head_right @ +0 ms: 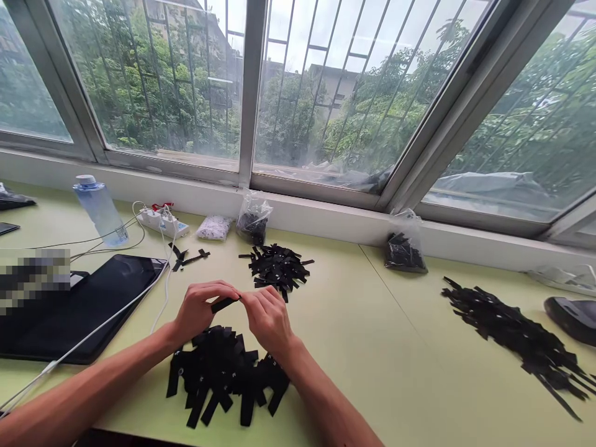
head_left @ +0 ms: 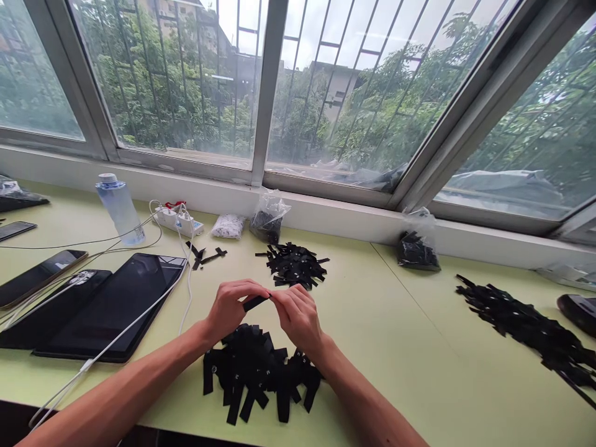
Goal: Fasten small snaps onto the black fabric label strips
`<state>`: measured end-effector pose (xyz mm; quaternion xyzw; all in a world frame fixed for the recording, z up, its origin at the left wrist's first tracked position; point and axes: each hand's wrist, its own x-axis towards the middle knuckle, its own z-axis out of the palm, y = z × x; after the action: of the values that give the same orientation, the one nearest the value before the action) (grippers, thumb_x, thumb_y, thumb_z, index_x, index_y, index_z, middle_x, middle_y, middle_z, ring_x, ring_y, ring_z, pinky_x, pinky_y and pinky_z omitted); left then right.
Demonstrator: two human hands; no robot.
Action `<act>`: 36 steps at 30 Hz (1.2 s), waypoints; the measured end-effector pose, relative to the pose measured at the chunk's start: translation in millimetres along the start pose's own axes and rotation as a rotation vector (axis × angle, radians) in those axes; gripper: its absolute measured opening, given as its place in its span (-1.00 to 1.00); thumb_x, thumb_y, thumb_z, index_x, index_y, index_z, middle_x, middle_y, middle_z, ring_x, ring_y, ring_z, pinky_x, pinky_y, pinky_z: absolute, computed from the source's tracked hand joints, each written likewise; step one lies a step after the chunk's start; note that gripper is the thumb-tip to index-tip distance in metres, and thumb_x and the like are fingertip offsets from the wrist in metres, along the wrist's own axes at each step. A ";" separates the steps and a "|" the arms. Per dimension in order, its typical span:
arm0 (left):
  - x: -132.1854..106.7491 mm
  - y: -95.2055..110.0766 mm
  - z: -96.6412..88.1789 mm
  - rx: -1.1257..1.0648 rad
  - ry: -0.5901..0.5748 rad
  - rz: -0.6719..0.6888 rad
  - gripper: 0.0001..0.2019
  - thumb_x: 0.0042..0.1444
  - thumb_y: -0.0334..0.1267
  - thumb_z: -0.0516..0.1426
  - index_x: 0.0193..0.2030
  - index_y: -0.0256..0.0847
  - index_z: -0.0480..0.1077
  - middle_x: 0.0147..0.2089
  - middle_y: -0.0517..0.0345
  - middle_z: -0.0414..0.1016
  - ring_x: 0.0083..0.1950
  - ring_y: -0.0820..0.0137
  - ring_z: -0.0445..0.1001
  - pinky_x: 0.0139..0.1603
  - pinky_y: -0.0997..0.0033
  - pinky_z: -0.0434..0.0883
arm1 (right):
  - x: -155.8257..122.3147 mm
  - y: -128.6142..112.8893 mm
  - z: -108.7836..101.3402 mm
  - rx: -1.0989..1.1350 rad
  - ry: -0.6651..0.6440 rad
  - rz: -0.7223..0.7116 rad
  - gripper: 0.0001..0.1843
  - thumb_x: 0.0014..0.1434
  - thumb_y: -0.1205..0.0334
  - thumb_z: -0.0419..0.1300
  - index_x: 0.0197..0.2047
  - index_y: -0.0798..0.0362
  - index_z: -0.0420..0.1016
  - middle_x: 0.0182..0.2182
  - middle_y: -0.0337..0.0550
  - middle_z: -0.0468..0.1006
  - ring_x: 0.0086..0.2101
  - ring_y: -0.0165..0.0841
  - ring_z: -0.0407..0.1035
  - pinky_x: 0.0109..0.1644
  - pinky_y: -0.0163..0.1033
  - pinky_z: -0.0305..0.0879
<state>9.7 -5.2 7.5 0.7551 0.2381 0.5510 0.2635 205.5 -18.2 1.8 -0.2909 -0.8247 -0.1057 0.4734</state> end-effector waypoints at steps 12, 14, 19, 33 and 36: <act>-1.9 4.0 7.8 0.023 0.045 -0.153 -0.64 0.13 -0.62 0.11 -0.16 -0.15 0.64 -0.18 0.13 0.69 -0.14 0.33 0.65 -0.04 0.35 0.58 | -0.2 0.4 1.5 -0.045 -0.045 0.072 -0.86 0.34 0.43 0.12 -0.10 0.02 0.40 -0.34 -0.16 0.60 -0.38 -0.33 0.43 -0.23 -0.15 0.29; -2.0 6.5 10.1 0.003 0.066 -0.172 -0.68 0.13 -0.60 0.13 -0.18 -0.16 0.64 -0.21 0.13 0.69 -0.17 0.34 0.66 -0.05 0.36 0.59 | 0.1 -0.5 1.4 -0.037 -0.051 0.093 -0.87 0.33 0.43 0.13 -0.13 0.02 0.39 -0.34 -0.16 0.59 -0.39 -0.33 0.42 -0.23 -0.15 0.28; 0.7 10.0 10.6 0.020 0.067 -0.210 -0.77 0.16 -0.50 0.18 -0.19 -0.16 0.64 -0.21 0.13 0.69 -0.18 0.33 0.66 -0.07 0.37 0.58 | 1.4 -0.8 2.5 -0.008 -0.063 0.142 -0.89 0.34 0.42 0.11 -0.15 0.02 0.38 -0.37 -0.19 0.57 -0.43 -0.36 0.35 -0.24 -0.17 0.25; 22.3 26.6 -11.2 0.172 -0.282 -0.287 -0.75 0.25 -0.29 0.18 0.05 -0.06 0.54 -0.04 0.17 0.65 -0.05 0.32 0.61 0.03 0.36 0.52 | 6.1 13.1 -7.5 -0.095 -0.231 0.158 -0.86 0.37 0.41 0.05 -0.17 0.06 0.41 -0.36 -0.15 0.58 -0.38 -0.34 0.38 -0.18 -0.18 0.18; 23.7 62.9 -52.5 0.335 -0.363 -0.287 -0.63 0.30 -0.19 0.14 0.23 0.08 0.41 0.13 0.18 0.57 0.01 0.31 0.59 0.03 0.35 0.53 | 5.0 20.8 -10.0 -0.076 -0.241 0.197 -0.86 0.35 0.44 0.06 -0.19 0.06 0.40 -0.35 -0.17 0.59 -0.40 -0.36 0.38 -0.16 -0.19 0.19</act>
<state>-29.6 -29.6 79.1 0.8330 0.3793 0.3168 0.2486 222.9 -4.0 9.3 -0.3988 -0.8383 -0.0543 0.3678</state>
